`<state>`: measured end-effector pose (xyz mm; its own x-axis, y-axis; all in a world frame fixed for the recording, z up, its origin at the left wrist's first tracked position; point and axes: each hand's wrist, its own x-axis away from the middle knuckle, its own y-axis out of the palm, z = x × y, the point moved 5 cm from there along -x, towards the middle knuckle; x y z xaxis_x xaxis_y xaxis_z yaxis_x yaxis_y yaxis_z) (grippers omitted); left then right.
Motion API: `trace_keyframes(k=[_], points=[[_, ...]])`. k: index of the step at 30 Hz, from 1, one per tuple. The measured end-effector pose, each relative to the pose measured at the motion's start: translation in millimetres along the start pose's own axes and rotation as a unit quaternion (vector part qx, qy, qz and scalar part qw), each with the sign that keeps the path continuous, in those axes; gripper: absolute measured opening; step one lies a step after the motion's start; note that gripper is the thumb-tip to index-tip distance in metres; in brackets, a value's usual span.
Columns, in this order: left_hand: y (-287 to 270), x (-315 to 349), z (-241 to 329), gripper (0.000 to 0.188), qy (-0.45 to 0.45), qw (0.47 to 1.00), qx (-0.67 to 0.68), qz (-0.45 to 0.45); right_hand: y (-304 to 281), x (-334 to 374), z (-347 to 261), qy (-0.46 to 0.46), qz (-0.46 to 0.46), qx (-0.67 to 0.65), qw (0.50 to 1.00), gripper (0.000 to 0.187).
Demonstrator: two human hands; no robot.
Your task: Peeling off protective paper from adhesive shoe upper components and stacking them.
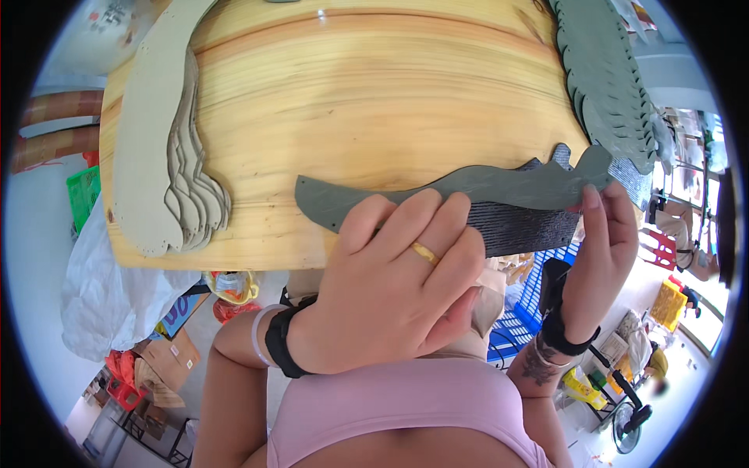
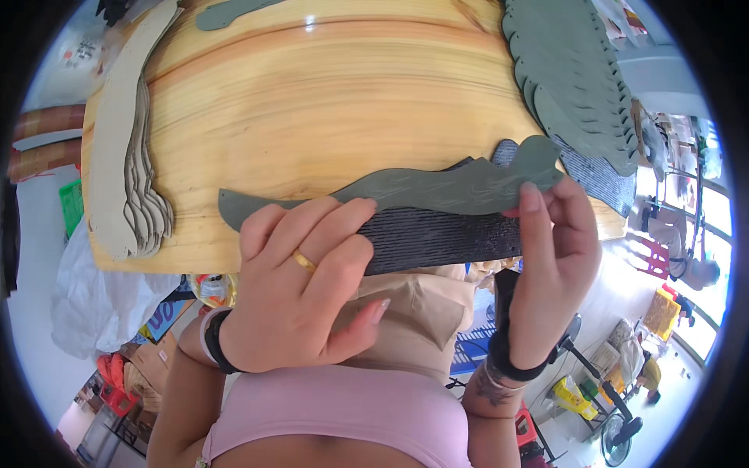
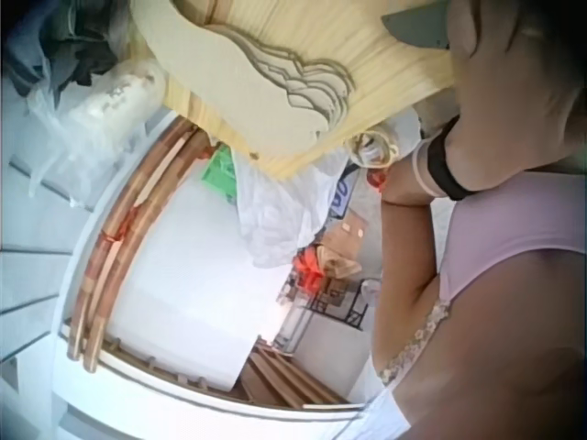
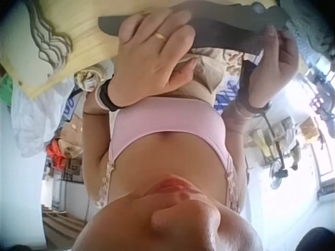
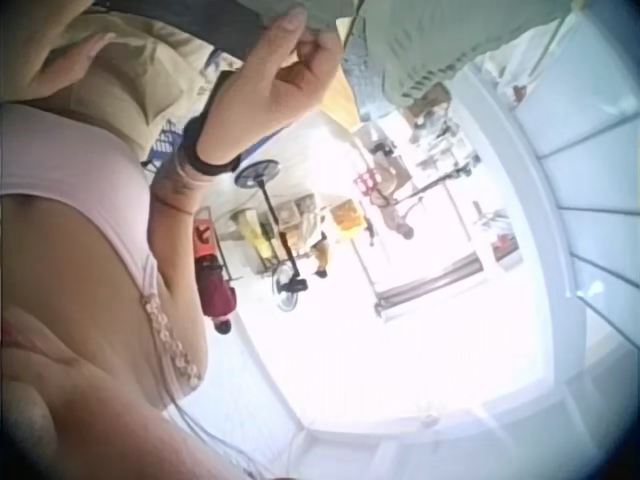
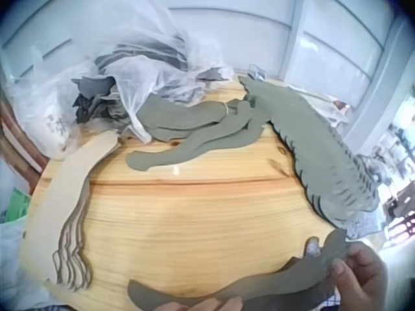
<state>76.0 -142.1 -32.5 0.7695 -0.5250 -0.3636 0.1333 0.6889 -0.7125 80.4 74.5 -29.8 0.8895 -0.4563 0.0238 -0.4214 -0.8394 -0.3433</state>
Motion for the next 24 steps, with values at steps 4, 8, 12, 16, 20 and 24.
trace_keyframes(k=[4, 8, 12, 16, 20, 24], points=[[0.2, -2.3, -2.3, 0.037, 0.007, 1.000, 0.000, -0.009, -8.6, -9.3, 9.9, 0.004, 0.018, 0.055, 0.998, 0.022], [-1.4, -4.2, -8.1, 0.036, 0.013, 0.999, 0.041, -0.009, -4.4, -12.6, 12.7, 0.009, -0.007, 0.061, 0.998, 0.025], [-1.2, -4.8, -11.8, 0.035, 0.016, 0.998, 0.050, -0.022, -1.3, -14.4, 10.7, 0.001, -0.005, 0.056, 0.998, 0.028], [-1.7, -5.3, -12.8, 0.034, 0.026, 0.998, 0.048, -0.035, -0.2, -15.4, 11.4, 0.003, -0.007, 0.065, 0.998, 0.029], [-2.7, -4.6, -12.3, 0.033, 0.024, 0.998, 0.039, -0.039, 0.2, -15.4, 11.9, -0.005, 0.000, 0.096, 0.995, 0.029], [-2.7, -3.8, -12.7, 0.033, 0.026, 0.998, 0.035, -0.043, -4.7, -18.2, 10.3, 0.004, 0.042, 0.159, 0.986, 0.020]])
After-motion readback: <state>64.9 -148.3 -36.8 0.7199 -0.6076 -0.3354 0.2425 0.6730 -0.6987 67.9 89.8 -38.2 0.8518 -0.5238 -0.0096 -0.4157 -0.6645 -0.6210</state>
